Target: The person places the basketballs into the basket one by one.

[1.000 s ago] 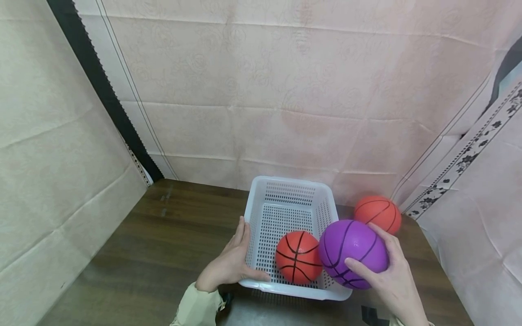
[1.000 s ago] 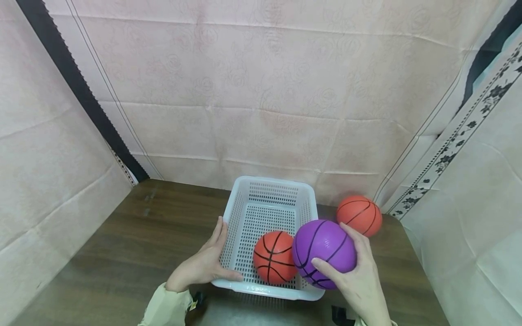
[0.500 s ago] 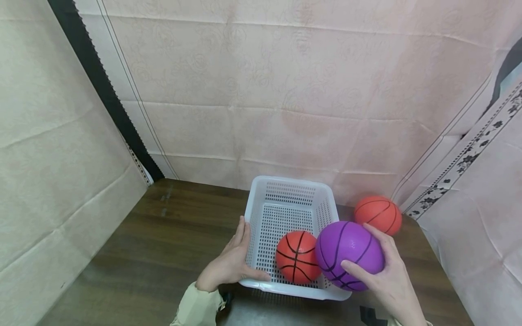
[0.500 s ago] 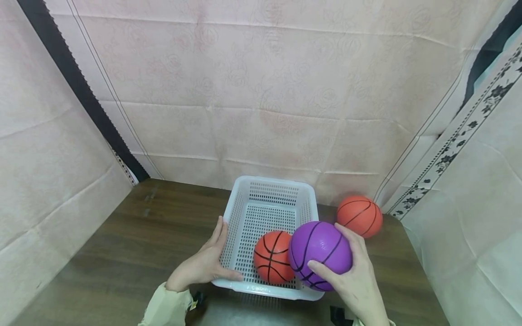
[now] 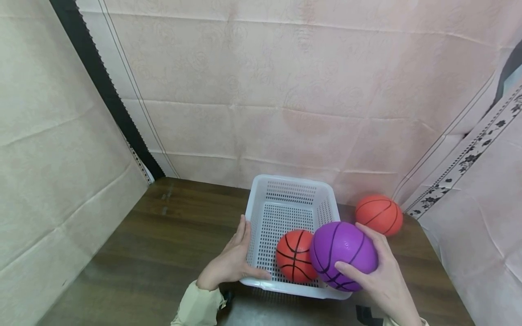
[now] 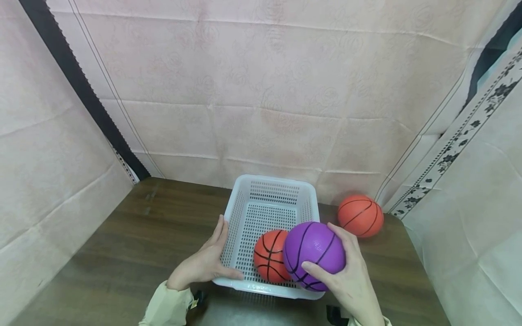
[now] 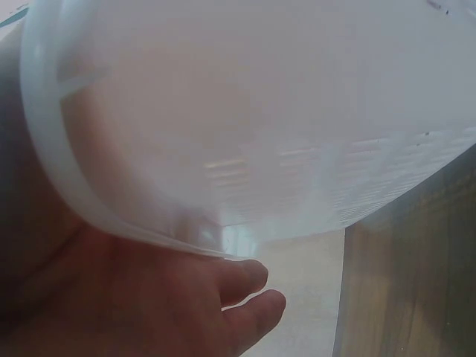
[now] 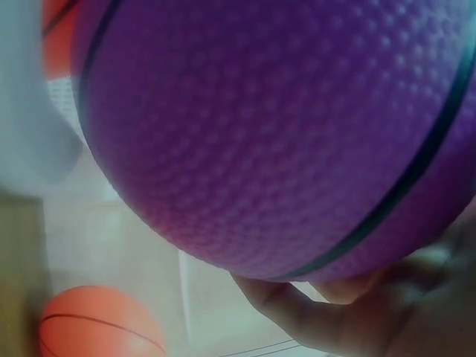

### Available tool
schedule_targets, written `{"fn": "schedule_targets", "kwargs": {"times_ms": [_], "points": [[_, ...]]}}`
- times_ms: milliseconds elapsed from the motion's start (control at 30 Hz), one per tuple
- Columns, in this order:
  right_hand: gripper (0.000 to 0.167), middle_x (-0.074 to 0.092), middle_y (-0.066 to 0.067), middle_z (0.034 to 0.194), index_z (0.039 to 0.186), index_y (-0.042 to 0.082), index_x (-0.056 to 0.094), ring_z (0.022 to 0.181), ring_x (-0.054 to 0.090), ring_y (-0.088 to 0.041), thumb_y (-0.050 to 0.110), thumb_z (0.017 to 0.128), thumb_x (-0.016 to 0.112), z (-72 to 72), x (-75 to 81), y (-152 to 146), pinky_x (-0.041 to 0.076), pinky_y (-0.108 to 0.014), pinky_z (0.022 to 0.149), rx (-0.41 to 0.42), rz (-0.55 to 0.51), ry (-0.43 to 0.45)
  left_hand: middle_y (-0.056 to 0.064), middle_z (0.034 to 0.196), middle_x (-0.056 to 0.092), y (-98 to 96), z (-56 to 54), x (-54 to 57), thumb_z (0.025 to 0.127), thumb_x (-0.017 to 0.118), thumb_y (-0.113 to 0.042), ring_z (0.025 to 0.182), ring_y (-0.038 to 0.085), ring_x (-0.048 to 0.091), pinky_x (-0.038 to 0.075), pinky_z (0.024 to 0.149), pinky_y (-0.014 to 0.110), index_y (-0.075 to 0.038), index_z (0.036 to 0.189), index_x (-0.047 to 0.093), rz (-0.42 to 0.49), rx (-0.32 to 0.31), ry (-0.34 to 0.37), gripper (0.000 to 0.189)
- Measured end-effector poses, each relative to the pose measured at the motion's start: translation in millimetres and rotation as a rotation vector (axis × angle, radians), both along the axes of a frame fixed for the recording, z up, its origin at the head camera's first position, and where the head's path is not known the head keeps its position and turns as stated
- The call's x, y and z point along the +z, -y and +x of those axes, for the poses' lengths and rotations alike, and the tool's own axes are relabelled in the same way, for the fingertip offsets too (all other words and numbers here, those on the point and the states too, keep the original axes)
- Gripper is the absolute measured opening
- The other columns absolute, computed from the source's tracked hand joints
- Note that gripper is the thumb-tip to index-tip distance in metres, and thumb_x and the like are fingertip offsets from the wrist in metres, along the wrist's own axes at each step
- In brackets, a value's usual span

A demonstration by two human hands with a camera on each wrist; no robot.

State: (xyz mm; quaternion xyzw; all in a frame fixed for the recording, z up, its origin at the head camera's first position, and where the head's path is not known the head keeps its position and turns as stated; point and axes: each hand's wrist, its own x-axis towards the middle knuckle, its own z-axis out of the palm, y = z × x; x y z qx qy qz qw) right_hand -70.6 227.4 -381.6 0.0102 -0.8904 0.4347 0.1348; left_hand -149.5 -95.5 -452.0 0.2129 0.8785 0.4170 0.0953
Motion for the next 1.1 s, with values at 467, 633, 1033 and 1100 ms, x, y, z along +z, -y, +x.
{"fn": "schedule_targets", "kwargs": {"times_ms": [467, 633, 1033, 1100], "points": [[0.089, 0.037, -0.005, 0.142, 0.148, 0.033, 0.034, 0.109, 0.053, -0.038, 0.026, 0.076, 0.085, -6.4, -3.6, 2.7, 0.049, -0.051, 0.078, 0.035, 0.007, -0.030, 0.004, 0.157, -0.027, -0.8, -2.3, 1.9, 0.063, 0.086, -0.055, 0.146, 0.035, -0.004, 0.015, 0.109, 0.065, -0.006, 0.155, -0.007, -0.027, 0.012, -0.007, 0.140], [0.091, 0.034, -0.009, 0.142, 0.150, 0.027, 0.030, 0.112, 0.051, -0.037, 0.026, 0.077, 0.084, -9.0, -7.0, 6.6, 0.048, -0.054, 0.081, 0.044, 0.000, -0.043, 0.004, 0.158, -0.027, -0.2, -1.4, 0.5, 0.062, 0.085, -0.058, 0.146, 0.036, -0.004, 0.015, 0.108, 0.066, -0.006, 0.155, -0.006, -0.025, 0.013, -0.004, 0.140], [0.090, 0.023, -0.020, 0.147, 0.156, 0.026, 0.018, 0.121, 0.039, -0.042, 0.035, 0.086, 0.073, -10.6, -11.8, 5.6, 0.038, -0.070, 0.089, 0.065, 0.126, 0.007, 0.006, 0.158, -0.027, -0.8, 0.2, 0.1, 0.061, 0.083, -0.062, 0.146, 0.037, -0.003, 0.016, 0.109, 0.065, -0.005, 0.154, -0.006, -0.046, 0.012, -0.015, 0.141], [0.091, 0.023, -0.021, 0.146, 0.157, 0.026, 0.018, 0.125, 0.033, -0.042, 0.036, 0.085, 0.074, -10.5, -12.7, 5.7, 0.034, -0.074, 0.089, 0.066, 0.153, 0.017, 0.006, 0.158, -0.026, -0.7, 0.2, 0.4, 0.061, 0.083, -0.062, 0.146, 0.037, -0.003, 0.016, 0.109, 0.064, -0.005, 0.154, -0.007, -0.045, 0.011, -0.014, 0.141]]}}
